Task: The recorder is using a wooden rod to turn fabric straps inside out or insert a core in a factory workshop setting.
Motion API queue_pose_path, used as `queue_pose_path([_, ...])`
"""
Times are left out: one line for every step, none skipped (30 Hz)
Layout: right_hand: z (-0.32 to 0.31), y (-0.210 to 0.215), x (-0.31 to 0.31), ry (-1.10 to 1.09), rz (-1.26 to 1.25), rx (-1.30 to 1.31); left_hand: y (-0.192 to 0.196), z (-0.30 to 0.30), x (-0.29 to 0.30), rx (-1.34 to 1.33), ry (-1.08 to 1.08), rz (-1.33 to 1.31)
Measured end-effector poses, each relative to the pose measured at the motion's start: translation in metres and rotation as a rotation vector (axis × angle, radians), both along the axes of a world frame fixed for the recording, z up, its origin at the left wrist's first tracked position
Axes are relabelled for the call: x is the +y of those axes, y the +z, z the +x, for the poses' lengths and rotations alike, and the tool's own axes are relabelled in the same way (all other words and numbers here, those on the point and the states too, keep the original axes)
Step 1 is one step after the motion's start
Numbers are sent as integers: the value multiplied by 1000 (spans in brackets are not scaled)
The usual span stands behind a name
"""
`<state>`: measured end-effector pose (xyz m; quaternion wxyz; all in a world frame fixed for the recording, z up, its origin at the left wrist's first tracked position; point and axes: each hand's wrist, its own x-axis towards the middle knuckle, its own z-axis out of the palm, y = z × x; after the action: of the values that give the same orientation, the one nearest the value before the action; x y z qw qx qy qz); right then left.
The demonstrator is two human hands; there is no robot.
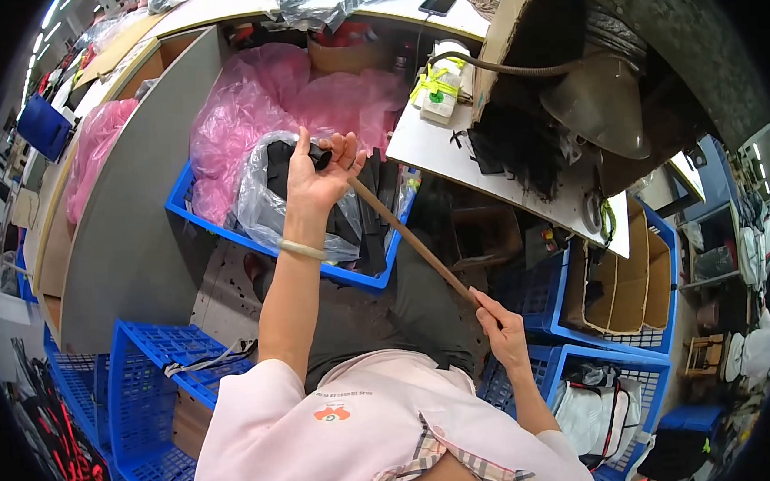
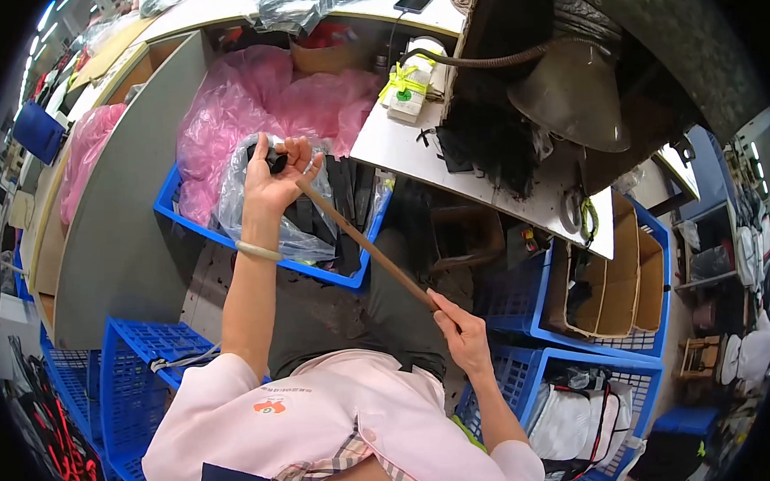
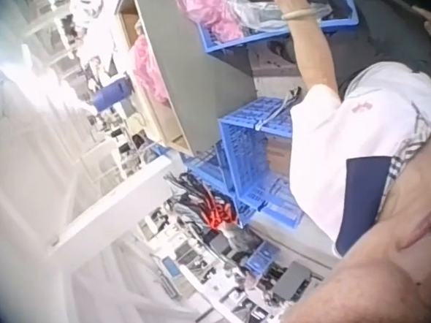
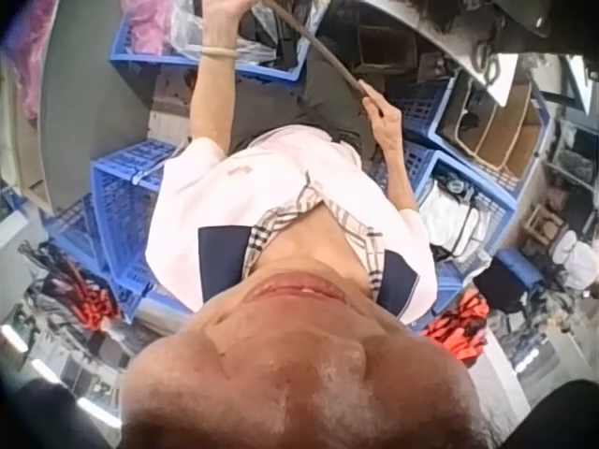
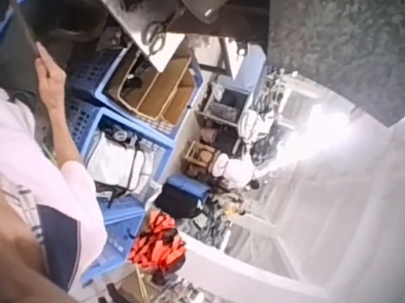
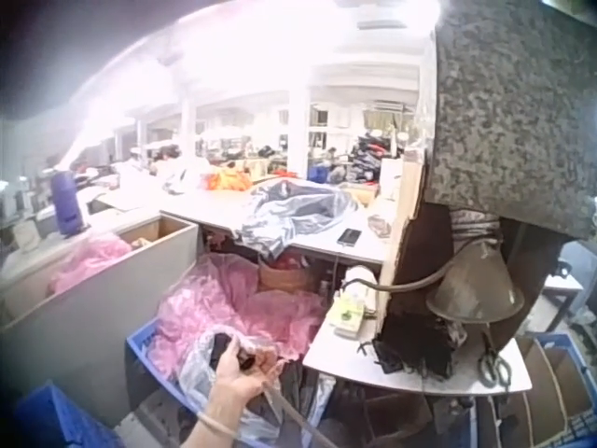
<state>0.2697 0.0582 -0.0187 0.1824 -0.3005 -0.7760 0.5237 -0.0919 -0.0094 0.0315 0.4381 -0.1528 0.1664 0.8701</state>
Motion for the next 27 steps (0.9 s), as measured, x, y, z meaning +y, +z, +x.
queue_pose_path([-4,4,-2,8,39,-6,-1,0,-2,32,-4,-9])
queue_pose_path([-8,6,-2,7,40,-8,0,2,-3,30,-5,-8])
queue_pose_path([-12,9,-2,5,87,16,0,4,-4,85,-14,-4])
queue_pose_path([-16,11,-1,2,132,42,3,8,-6,140,-23,-2])
queue_pose_path([-19,13,-1,-1,132,42,6,11,-6,140,-27,-2])
queue_pose_path([-22,15,0,-1,188,58,10,16,-7,201,-21,1])
queue_pose_path([-25,17,0,2,244,74,12,19,-7,262,-12,4])
queue_pose_path([-26,19,0,-1,242,74,10,20,-7,262,-15,3])
queue_pose_path([-28,22,-1,-20,248,56,8,21,-7,325,-1,7])
queue_pose_path([-29,25,-1,-33,254,42,7,22,-7,390,18,11])
queue_pose_path([-30,28,-3,-33,253,44,5,22,-7,391,18,10])
queue_pose_path([-30,32,-6,-41,254,31,3,22,-6,494,55,-12])
queue_pose_path([-31,35,-9,-47,249,20,3,21,-7,598,94,-40])
queue_pose_path([-30,36,-11,-47,242,24,4,20,-8,603,93,-47])
queue_pose_path([-29,36,-11,-49,238,63,7,19,-9,581,95,-10])
queue_pose_path([-26,38,-14,-61,234,95,9,20,-8,552,88,30])
queue_pose_path([-27,40,-16,-71,228,94,11,22,-7,552,77,26])
queue_pose_path([-29,43,-18,-71,193,67,12,25,-7,586,45,-3])
queue_pose_path([-32,44,-18,-73,162,41,12,27,-5,620,12,-27])
queue_pose_path([-34,43,-19,-81,160,43,10,30,-3,622,4,-27])
queue_pose_path([-37,41,-21,-95,150,58,7,34,-2,657,-16,-47])
queue_pose_path([-41,39,-23,-109,143,73,5,39,1,691,-36,-65])
queue_pose_path([-55,35,-28,-122,145,71,3,52,10,771,-65,-7])
queue_pose_path([-78,29,-37,-158,-35,108,0,71,18,851,-93,47])
queue_pose_path([-92,28,-38,-190,-211,144,7,103,25,796,-245,-159])
queue_pose_path([-97,37,-33,-183,-205,150,7,114,26,809,-214,-124])
queue_pose_path([-99,50,-28,-144,-262,158,8,119,26,822,-182,-86])
